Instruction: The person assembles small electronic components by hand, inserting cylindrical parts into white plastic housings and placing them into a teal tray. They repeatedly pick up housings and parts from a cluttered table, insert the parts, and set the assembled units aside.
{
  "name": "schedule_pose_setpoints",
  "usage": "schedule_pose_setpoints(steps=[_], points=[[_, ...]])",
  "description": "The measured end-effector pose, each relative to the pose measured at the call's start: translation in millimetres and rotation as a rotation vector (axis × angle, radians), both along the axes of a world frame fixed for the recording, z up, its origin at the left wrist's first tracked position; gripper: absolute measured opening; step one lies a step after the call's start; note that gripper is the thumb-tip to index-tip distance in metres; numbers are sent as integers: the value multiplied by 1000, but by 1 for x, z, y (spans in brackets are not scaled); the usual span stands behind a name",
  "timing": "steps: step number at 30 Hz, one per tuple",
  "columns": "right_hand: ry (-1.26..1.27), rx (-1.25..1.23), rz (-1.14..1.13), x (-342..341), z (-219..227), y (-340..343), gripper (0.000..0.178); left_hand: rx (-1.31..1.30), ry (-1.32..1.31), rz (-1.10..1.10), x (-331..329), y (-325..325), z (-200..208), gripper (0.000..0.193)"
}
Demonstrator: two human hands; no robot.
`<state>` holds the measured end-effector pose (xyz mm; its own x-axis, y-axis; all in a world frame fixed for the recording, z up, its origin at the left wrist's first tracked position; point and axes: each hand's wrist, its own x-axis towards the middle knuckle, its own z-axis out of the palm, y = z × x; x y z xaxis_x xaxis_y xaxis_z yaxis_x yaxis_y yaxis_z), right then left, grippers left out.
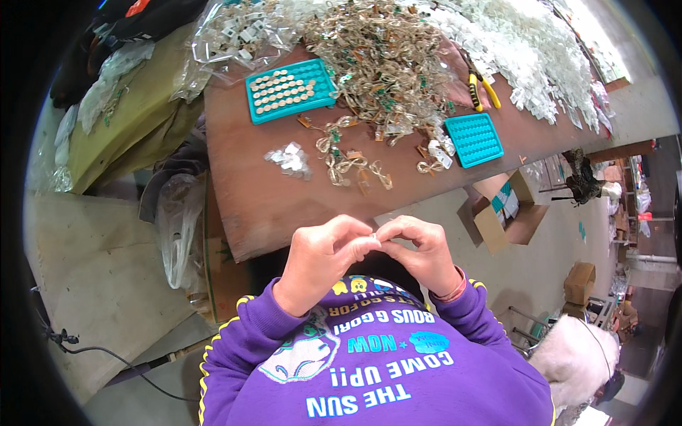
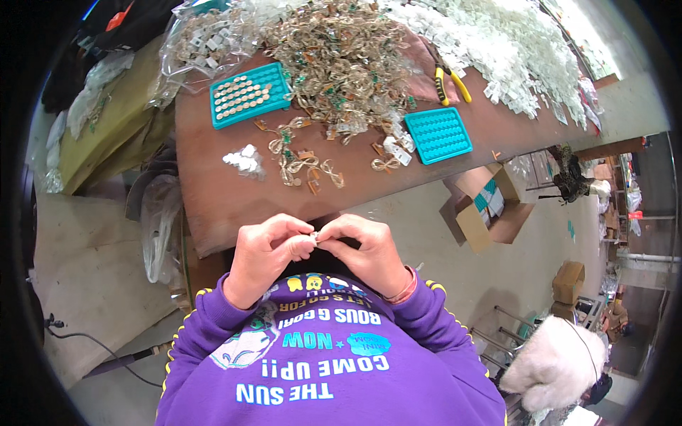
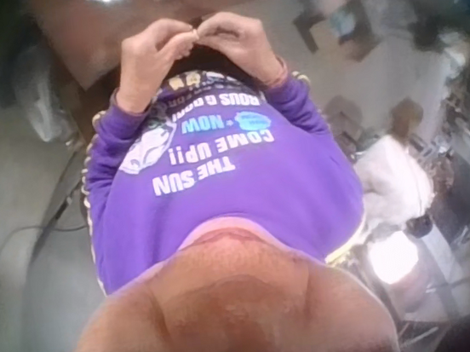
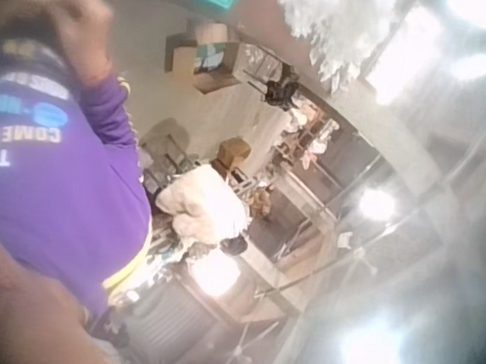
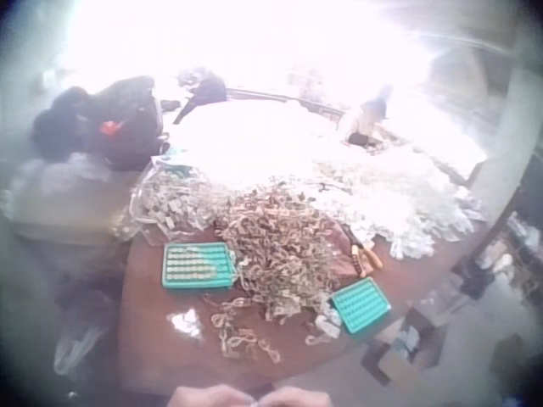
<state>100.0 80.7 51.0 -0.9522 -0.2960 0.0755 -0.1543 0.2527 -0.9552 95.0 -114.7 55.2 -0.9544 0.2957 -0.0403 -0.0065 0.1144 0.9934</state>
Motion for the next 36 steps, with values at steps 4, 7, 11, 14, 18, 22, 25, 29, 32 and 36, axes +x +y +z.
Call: schedule_pose_setpoints(steps=[4,7,11,14,18,22,25,29,32,36], points=[[-349,-319,-97,8,-3,31,12,-145,335,108,-22,30,-1,14],[-316,-402,-149,15,-5,51,11,-363,622,124,-48,66,-7,16],[-269,-371,-232,19,-9,62,8,-598,717,180,-89,114,-13,22],[-254,-365,-254,20,-11,64,8,-757,659,160,-114,140,-19,27],[-239,-339,-275,16,-11,65,6,-785,610,144,-127,149,-30,23],[-247,-461,-309,1,-9,59,7,-601,676,273,-126,134,-31,18],[-255,-616,-261,-19,-4,45,8,-339,700,362,-121,109,-19,19],[-224,-806,-28,-48,10,18,7,136,254,312,-92,66,-2,12],[-285,-770,12,-59,20,-5,8,416,-75,217,-62,34,2,22],[-378,-707,111,-57,22,-34,9,692,-297,255,-41,-2,-6,19]])
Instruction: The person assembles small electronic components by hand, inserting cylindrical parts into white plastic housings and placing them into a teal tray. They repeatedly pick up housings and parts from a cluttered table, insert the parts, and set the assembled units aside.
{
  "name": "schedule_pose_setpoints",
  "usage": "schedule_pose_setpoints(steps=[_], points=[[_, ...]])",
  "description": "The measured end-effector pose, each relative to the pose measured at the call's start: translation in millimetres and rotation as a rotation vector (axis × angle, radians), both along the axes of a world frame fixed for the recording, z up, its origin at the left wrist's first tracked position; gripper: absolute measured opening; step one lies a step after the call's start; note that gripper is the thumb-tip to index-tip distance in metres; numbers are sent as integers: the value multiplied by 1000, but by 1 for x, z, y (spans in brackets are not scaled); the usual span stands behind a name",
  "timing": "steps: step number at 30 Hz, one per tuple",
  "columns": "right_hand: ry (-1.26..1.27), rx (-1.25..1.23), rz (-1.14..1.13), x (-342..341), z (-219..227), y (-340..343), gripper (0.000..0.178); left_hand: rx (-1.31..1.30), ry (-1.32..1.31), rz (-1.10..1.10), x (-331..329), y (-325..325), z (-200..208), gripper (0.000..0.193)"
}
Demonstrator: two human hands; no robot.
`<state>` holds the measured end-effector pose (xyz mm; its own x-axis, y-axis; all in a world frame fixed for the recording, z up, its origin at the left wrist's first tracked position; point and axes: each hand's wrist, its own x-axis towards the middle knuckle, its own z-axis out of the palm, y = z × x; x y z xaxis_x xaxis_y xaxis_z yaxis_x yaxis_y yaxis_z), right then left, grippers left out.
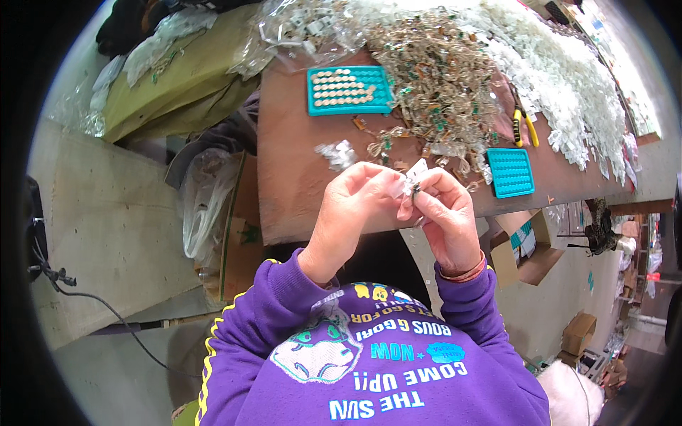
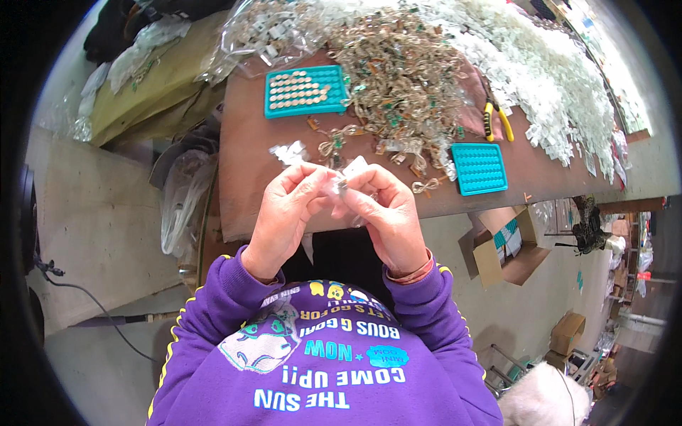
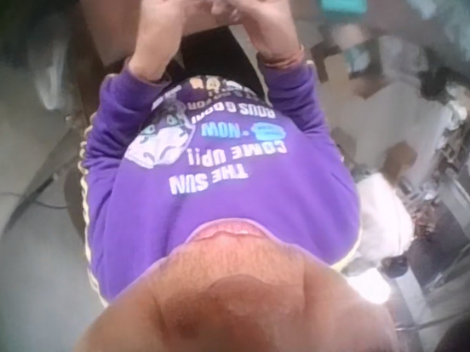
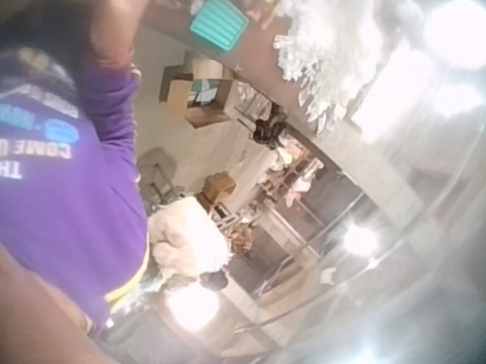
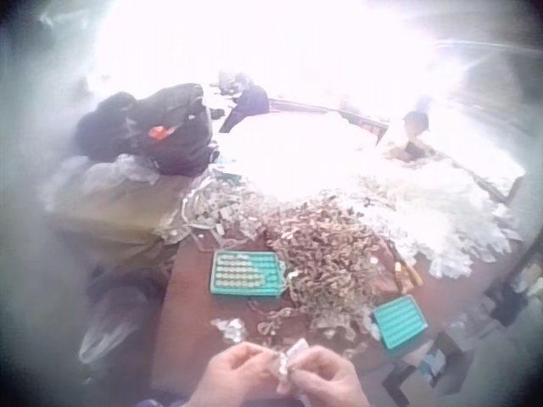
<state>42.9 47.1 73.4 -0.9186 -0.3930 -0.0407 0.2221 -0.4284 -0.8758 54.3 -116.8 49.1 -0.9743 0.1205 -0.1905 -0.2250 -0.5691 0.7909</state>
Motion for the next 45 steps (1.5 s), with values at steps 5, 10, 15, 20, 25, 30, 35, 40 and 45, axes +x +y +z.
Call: schedule_pose_setpoints(steps=[5,10,15,20,25,30,35,40,45], points=[[-108,17,22,10,-1,-19,10,321,-152,-44,18,-22,-4,18],[-168,98,26,16,-1,-28,11,386,-116,46,34,-27,-6,18],[-168,147,40,19,-6,-32,12,263,12,95,39,-27,-9,14],[-57,286,-12,22,-7,-33,12,-54,68,116,40,-29,-8,13],[59,433,171,17,10,-17,10,-133,66,-27,42,-42,-2,16],[-251,226,433,11,7,-11,8,66,65,-237,50,-46,3,21],[-375,73,381,16,-9,-17,13,127,106,-94,55,-36,4,13],[-119,275,187,10,7,-14,22,-90,129,150,53,-29,1,11],[606,947,30,27,19,-22,19,-169,103,228,49,-29,-4,12]])
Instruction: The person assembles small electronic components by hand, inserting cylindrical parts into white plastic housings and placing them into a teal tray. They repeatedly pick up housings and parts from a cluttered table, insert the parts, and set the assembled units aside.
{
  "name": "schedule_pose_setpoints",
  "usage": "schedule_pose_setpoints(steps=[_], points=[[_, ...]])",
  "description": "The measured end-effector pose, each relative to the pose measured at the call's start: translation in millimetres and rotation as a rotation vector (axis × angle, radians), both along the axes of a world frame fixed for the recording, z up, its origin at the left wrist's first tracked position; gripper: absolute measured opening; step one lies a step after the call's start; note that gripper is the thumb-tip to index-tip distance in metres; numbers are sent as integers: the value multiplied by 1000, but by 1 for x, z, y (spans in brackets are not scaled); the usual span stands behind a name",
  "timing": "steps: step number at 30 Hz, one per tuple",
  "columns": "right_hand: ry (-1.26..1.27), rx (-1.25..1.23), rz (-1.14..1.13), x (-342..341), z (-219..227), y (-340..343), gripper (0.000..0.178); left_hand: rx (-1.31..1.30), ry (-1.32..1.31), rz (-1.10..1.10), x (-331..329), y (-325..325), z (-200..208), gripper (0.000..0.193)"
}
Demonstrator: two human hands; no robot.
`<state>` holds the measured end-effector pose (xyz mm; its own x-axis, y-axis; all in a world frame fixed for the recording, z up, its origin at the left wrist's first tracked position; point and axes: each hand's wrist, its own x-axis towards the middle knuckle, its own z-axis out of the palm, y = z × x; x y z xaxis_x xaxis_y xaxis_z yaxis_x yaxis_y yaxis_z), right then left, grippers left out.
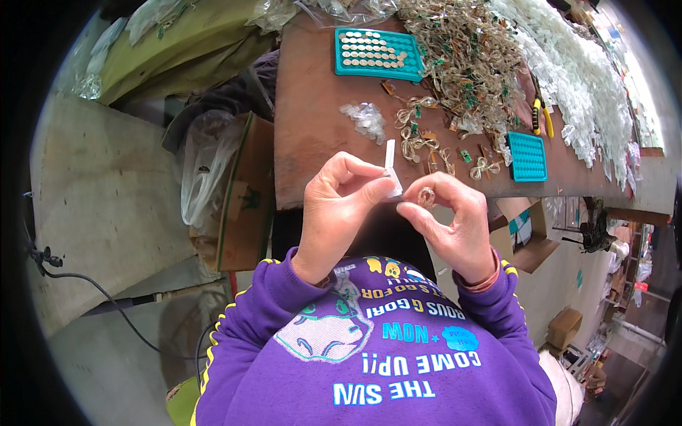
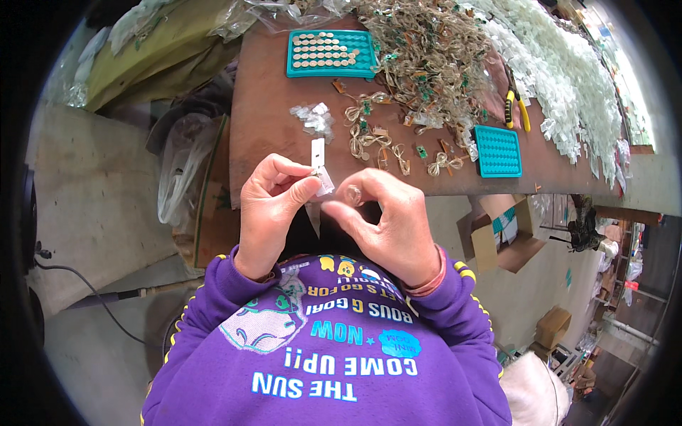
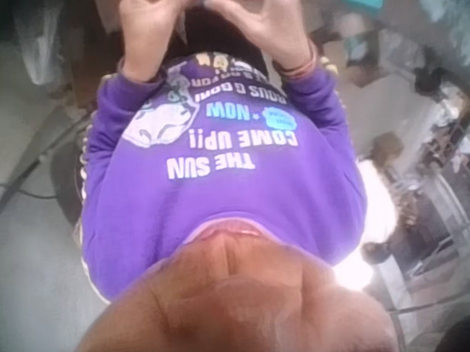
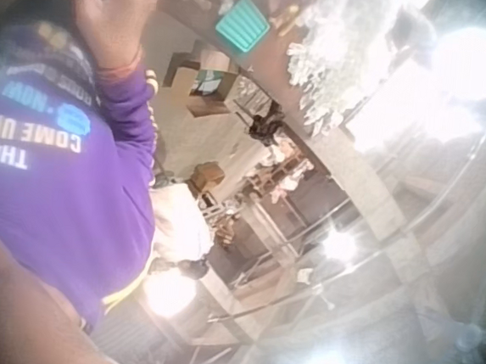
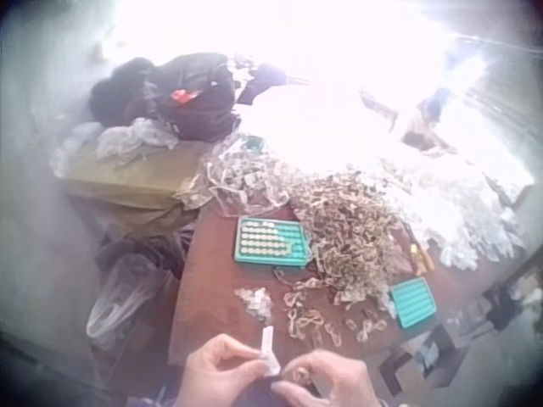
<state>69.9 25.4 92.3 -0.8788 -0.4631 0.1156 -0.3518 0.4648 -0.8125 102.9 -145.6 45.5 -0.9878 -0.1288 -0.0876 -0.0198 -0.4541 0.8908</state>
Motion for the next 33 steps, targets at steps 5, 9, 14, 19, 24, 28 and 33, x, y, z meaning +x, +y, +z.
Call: schedule_pose_setpoints(steps=[5,9,14,19,24,28,33], points=[[-447,-332,-177,7,-10,-7,10,27,-2,-47,-3,-2,-4,13],[-627,-485,-110,-3,-7,-2,8,-81,24,-70,-4,-4,-7,13],[-557,-436,-106,6,-7,-8,6,-39,8,-4,-4,0,-6,11],[-53,-207,-131,18,-20,-22,6,256,-81,46,-2,7,0,12],[-205,-400,-112,13,-20,-19,7,101,-21,91,-4,7,-2,13],[-465,-471,-141,7,-15,-14,11,-50,109,155,-4,8,-5,14],[-550,-524,-179,6,-18,-20,9,-125,192,200,-3,12,-9,14]])
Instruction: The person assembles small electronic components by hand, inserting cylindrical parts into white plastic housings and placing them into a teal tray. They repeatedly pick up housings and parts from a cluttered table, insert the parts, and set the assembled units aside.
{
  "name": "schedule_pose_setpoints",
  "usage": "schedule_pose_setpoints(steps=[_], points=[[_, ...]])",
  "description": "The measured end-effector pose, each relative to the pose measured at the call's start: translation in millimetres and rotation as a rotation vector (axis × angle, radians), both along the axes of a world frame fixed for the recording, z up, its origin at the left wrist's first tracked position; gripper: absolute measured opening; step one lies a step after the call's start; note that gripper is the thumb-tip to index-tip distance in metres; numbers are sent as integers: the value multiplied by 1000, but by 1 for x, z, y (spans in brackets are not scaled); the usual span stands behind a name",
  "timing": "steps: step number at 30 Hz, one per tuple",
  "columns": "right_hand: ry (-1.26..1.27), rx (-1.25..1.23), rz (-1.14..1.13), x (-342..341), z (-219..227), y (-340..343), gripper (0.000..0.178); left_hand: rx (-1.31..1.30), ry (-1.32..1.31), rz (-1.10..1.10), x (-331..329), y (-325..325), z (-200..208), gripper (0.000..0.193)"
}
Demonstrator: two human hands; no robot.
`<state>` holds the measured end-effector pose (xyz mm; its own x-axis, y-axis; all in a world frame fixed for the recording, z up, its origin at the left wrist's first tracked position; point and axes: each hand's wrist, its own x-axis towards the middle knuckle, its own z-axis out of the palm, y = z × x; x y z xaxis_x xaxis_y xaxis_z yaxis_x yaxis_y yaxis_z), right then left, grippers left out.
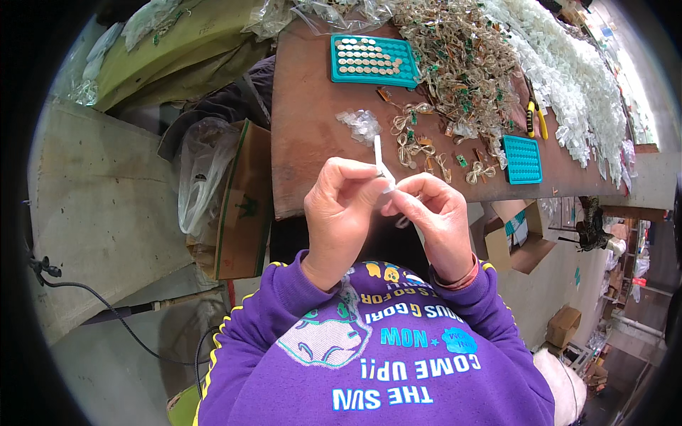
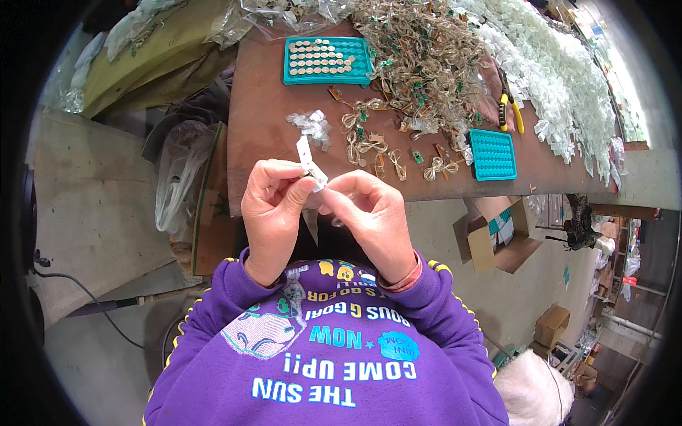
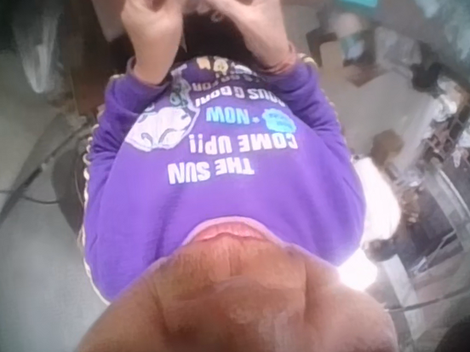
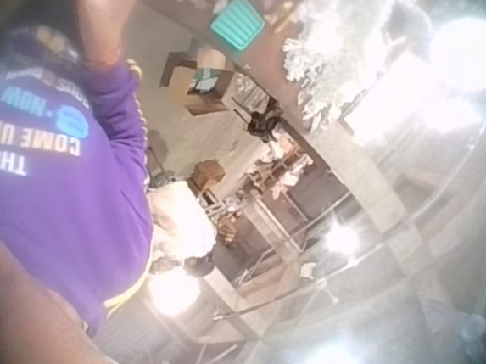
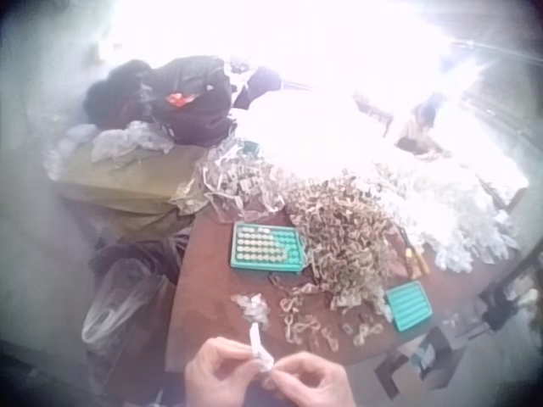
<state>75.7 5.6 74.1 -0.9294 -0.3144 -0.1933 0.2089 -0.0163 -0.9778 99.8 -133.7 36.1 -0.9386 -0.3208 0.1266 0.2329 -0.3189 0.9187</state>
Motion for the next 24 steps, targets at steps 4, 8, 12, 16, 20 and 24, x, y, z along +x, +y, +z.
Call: schedule_pose_setpoints(steps=[4,8,12,16,20,24], points=[[78,96,-28,2,-1,-3,5,-159,86,74,-5,0,-6,14],[420,384,-17,-1,-1,-3,3,-308,115,92,-6,-2,-8,15],[461,407,-26,-5,-1,-3,4,-334,77,49,-5,-6,-7,15],[221,295,-26,-1,-2,-4,5,44,-61,-81,-3,-7,-5,12],[206,116,25,7,-6,-7,3,449,-123,-197,-1,-2,-6,10],[250,162,-44,9,-12,-13,3,674,-198,-331,2,-3,-5,15]])
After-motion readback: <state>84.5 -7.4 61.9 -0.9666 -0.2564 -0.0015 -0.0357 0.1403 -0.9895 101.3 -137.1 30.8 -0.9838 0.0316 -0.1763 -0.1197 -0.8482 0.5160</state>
